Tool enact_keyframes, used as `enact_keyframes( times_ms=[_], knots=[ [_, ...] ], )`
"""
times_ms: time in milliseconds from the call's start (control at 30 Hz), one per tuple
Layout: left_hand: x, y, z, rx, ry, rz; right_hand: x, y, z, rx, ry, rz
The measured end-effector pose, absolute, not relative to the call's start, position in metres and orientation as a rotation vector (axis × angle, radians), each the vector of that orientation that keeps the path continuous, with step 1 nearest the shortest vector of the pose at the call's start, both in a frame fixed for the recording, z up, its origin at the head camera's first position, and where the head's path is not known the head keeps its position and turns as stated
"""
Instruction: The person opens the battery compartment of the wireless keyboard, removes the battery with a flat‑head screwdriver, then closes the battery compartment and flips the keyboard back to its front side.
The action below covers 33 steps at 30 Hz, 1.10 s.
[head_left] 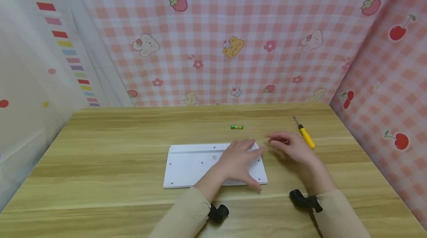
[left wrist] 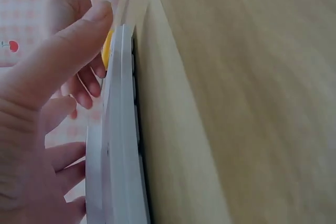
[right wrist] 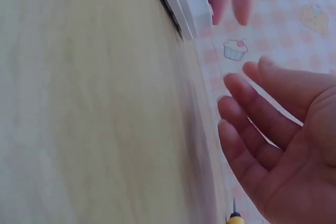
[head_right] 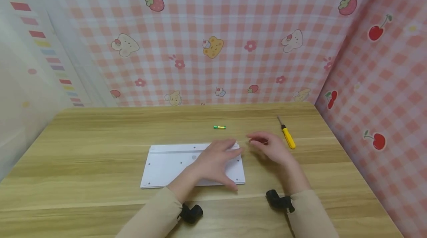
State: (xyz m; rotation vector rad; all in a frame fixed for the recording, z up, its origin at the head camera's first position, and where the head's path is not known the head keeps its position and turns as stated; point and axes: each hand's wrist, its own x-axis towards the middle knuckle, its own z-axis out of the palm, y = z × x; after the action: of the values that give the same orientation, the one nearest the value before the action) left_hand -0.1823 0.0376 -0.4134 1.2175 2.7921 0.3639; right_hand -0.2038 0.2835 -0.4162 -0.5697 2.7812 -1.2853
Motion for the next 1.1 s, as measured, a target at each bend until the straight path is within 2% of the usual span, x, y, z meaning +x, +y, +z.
enact_keyframes(
  times_ms=[333, 733, 867, 1100],
  knots=[
    [-0.185, 0.045, -0.421, 1.184, 2.812, 0.206, -0.199, 0.297, -0.414, -0.479, 2.716, -1.422],
    [-0.191, 0.046, -0.417, 1.242, 2.852, 0.231, -0.2, 0.297, -0.412, -0.411, 2.619, -1.548],
    [-0.192, 0.044, -0.393, 1.259, 2.865, 0.274, -0.199, 0.296, -0.409, -0.421, 2.589, -1.646],
    [-0.191, 0.032, -0.328, 1.364, 2.873, 0.495, -0.197, 0.289, -0.408, -0.454, 2.463, -1.84]
  ],
)
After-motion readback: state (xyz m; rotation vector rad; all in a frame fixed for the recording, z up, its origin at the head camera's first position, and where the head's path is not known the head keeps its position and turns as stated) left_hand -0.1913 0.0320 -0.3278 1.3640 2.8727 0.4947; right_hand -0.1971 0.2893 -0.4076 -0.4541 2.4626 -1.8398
